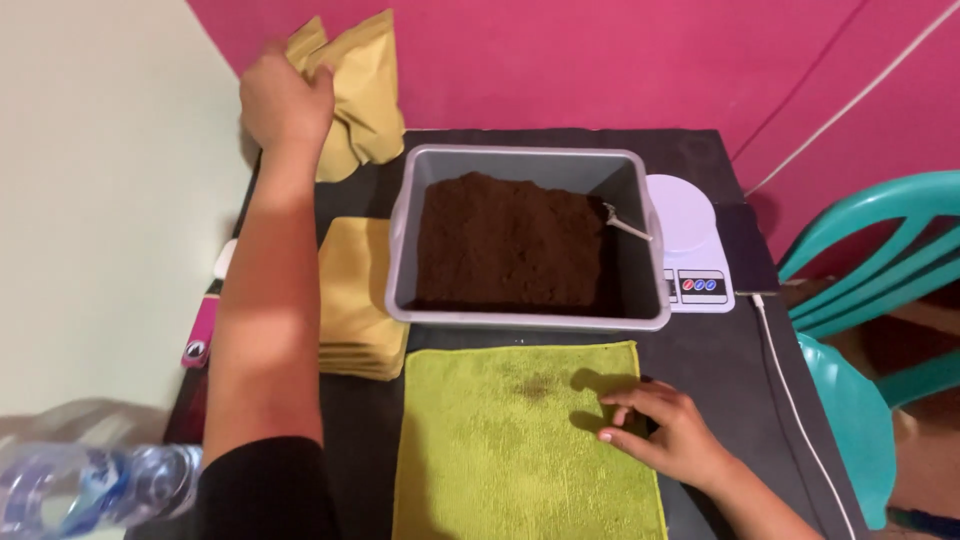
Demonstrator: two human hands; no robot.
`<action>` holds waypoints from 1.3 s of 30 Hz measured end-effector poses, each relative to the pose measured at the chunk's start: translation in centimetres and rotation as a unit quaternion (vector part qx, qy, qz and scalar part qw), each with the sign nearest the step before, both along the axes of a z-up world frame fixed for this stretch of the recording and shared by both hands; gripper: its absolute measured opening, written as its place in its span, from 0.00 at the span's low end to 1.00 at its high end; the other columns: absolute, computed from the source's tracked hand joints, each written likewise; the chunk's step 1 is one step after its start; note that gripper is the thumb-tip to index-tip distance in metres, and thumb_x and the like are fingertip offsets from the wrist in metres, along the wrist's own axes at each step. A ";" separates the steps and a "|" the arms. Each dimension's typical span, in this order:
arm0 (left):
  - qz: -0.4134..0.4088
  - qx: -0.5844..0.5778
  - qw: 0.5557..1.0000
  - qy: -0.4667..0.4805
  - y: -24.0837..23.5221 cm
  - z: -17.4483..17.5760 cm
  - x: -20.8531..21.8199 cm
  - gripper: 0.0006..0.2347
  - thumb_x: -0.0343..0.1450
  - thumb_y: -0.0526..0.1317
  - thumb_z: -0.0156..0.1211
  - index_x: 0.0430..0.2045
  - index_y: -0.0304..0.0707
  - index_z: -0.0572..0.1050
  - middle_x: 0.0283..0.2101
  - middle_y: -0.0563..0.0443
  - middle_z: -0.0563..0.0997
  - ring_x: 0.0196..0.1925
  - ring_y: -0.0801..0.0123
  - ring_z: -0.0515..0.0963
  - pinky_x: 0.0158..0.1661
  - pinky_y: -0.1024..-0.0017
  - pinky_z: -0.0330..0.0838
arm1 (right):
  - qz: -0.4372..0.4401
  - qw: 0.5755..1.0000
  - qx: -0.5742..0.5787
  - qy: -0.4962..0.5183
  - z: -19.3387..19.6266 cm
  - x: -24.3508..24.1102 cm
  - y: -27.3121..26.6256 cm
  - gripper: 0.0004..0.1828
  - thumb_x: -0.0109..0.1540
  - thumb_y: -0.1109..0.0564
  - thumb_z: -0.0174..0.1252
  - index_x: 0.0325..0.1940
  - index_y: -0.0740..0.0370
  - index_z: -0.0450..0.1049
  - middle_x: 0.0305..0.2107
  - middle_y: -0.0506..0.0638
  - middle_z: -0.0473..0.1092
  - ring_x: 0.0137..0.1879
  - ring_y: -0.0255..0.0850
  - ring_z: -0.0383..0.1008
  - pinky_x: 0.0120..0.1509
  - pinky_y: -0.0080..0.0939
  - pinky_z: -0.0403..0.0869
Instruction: Folding and stacking yellow coffee bags at a packaging station next to a container of ground coffee.
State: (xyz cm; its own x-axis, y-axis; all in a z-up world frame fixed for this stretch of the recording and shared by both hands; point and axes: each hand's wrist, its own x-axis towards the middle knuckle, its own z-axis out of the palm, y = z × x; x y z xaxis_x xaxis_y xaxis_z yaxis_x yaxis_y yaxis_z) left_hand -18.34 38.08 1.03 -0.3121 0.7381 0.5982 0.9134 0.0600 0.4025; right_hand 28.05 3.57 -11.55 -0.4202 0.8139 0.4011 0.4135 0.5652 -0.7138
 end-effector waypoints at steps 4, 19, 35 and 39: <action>0.043 0.003 0.999 0.031 2.2 -1.2 1.0 0.07 0.73 0.41 0.63 0.25 0.41 0.80 0.29 0.41 0.84 0.33 0.43 0.84 0.28 0.46 0.78 | 0.005 1.000 0.019 -0.011 0.2 0.0 0.0 0.17 0.56 0.47 0.71 0.44 0.56 0.80 0.23 0.39 0.78 0.33 0.34 0.82 0.47 0.41 0.80; -0.356 0.227 0.858 -0.292 -17.5 2.8 0.8 0.15 0.80 0.47 0.42 0.36 0.34 0.71 0.38 0.43 0.71 0.38 0.60 0.76 0.39 0.69 0.72 | -0.017 0.999 0.039 0.028 -0.7 1.1 -0.6 0.11 0.52 0.56 0.73 0.37 0.58 0.84 0.18 0.47 0.79 0.26 0.49 0.80 0.38 0.48 0.77; -0.512 0.087 0.714 -0.470 -38.7 -10.6 19.6 0.28 0.72 0.51 0.58 0.60 0.32 0.57 0.48 0.36 0.73 0.52 0.56 0.73 0.57 0.60 0.68 | -0.066 0.980 0.093 0.162 4.9 -1.2 -7.0 0.20 0.60 0.46 0.66 0.44 0.65 0.81 0.28 0.54 0.79 0.35 0.47 0.78 0.45 0.46 0.75; -0.448 0.146 0.797 -0.377 -41.4 -11.9 19.9 0.61 0.54 0.69 0.72 0.72 0.27 0.43 0.71 0.33 0.54 0.74 0.51 0.54 0.73 0.56 0.42 | 0.023 0.968 0.058 0.243 5.6 -4.6 -10.2 0.28 0.61 0.44 0.62 0.50 0.73 0.77 0.33 0.61 0.79 0.41 0.50 0.80 0.51 0.50 0.76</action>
